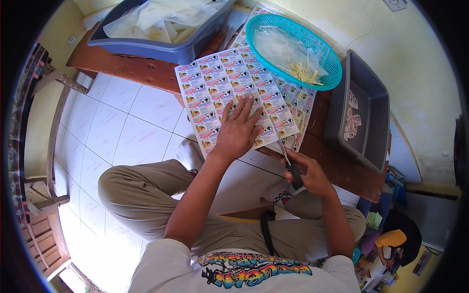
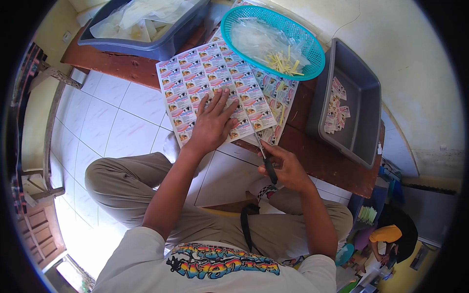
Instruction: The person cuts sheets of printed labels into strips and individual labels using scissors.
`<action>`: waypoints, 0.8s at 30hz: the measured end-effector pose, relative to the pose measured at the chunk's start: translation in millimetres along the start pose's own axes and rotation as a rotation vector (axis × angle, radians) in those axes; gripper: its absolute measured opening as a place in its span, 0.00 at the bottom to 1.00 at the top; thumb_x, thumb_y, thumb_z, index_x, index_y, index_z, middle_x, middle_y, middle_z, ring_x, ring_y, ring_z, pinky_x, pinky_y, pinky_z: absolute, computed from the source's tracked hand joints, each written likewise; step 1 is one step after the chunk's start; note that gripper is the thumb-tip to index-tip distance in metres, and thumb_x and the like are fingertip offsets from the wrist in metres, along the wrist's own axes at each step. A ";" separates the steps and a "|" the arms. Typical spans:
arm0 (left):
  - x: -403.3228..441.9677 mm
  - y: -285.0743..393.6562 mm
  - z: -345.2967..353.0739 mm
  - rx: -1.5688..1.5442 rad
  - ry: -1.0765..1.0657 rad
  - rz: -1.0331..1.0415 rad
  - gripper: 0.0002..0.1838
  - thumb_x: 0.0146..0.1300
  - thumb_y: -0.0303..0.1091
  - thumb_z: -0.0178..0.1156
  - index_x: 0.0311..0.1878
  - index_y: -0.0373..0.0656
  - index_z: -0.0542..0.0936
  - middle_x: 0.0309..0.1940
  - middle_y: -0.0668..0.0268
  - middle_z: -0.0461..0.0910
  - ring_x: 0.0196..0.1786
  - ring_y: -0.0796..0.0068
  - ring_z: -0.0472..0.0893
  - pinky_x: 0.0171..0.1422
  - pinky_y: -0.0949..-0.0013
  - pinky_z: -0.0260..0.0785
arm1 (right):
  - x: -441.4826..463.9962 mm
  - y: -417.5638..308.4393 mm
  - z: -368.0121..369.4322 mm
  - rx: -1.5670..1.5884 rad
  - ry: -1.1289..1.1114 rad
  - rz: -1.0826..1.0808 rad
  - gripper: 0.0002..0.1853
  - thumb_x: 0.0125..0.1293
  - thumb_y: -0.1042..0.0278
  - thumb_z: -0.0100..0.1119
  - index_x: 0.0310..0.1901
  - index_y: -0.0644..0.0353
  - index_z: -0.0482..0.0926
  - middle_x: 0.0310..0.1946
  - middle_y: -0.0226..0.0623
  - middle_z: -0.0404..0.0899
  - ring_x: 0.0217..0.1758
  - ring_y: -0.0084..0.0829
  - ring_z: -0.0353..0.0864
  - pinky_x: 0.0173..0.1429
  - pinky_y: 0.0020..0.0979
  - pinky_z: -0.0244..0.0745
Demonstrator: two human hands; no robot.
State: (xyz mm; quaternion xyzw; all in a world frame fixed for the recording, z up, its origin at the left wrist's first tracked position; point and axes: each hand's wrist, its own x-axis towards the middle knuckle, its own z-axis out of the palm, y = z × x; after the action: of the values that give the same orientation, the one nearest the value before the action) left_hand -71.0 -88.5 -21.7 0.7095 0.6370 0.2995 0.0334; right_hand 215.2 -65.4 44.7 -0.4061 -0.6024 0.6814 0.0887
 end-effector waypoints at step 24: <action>7.9 -9.6 -6.2 -0.057 0.054 -0.011 0.20 0.73 0.36 0.67 0.66 0.50 0.87 0.75 0.55 0.79 0.79 0.56 0.75 0.84 0.44 0.57 | 2.0 4.4 -1.0 0.016 0.002 -0.020 0.45 0.68 0.67 0.80 0.84 0.56 0.68 0.61 0.38 0.80 0.49 0.22 0.82 0.48 0.30 0.88</action>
State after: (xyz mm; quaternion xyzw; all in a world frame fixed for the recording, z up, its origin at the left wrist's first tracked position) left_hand -82.3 -81.4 -17.8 0.6963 0.6329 0.3364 0.0383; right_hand 216.2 -64.6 39.9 -0.4000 -0.6009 0.6848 0.0993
